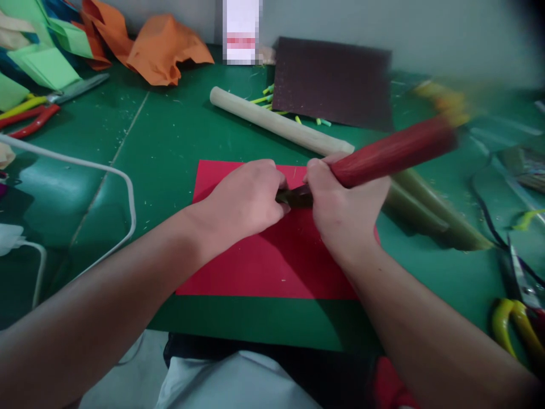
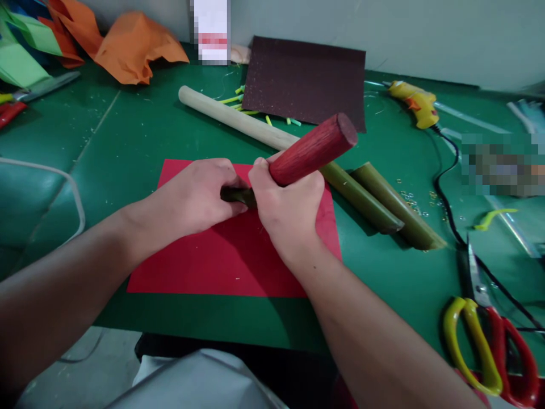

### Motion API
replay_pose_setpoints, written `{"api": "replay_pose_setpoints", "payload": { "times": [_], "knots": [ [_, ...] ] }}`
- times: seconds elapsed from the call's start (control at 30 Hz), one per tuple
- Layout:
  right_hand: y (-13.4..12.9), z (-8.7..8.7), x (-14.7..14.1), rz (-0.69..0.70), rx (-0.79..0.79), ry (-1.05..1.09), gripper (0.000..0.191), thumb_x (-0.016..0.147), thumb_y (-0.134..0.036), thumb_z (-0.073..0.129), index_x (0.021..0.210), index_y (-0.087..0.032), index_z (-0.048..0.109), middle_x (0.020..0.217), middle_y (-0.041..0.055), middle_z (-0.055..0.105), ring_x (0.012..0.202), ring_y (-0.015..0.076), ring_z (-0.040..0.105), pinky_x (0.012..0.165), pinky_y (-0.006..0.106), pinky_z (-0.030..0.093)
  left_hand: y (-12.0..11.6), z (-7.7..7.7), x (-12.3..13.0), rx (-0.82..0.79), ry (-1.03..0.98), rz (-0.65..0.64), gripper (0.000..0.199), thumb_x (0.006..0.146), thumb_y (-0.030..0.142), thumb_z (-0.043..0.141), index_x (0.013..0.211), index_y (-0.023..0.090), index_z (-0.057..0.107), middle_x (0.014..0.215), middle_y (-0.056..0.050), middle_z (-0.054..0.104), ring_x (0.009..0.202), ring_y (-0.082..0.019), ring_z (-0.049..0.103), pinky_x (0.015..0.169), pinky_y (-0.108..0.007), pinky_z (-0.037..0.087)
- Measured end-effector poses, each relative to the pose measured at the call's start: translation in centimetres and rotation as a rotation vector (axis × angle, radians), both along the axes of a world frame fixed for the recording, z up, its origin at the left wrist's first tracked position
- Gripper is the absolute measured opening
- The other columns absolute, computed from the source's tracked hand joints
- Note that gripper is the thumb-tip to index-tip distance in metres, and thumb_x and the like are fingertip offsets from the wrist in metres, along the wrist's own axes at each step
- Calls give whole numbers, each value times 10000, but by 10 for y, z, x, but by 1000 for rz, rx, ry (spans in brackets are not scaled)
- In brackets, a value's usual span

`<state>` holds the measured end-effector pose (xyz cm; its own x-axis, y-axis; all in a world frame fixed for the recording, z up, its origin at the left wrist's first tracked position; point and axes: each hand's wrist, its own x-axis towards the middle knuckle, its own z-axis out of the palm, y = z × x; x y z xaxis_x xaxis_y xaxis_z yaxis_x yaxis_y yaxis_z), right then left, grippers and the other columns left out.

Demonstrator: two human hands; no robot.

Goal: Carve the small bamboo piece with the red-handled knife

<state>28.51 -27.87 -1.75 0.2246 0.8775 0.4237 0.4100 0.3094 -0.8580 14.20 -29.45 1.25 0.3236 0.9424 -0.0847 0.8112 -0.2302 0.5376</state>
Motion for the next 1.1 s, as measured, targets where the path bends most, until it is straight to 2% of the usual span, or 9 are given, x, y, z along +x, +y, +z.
{"api": "replay_pose_setpoints", "payload": {
  "times": [0.53, 0.73, 1.1],
  "knots": [
    [-3, 9, -1, 30, -93, 114, 206, 715, -122, 640, 569, -241, 558, 557, -33, 548, 539, 134, 549, 520, 302, 464, 0, 4, 3, -46, -3, 28, 108, 822, 238, 648, 864, 174, 723, 895, -53, 631, 754, -159, 601, 697, -298, 451],
    [-4, 8, -1, 33, -54, 118, 202, 714, -138, 627, 555, -231, 545, 557, -33, 551, 540, 129, 556, 526, 292, 470, 0, 4, 3, -24, 16, 32, 115, 824, 249, 639, 793, 161, 706, 859, -51, 621, 706, -151, 580, 647, -301, 425],
    [-6, 8, 1, 31, -94, 93, 171, 727, -171, 634, 590, -230, 550, 570, -31, 535, 555, 136, 561, 535, 301, 472, -2, 7, 2, -18, 15, 13, 133, 835, 228, 631, 888, 163, 734, 906, -73, 656, 770, -164, 607, 699, -279, 463]
  ]
}}
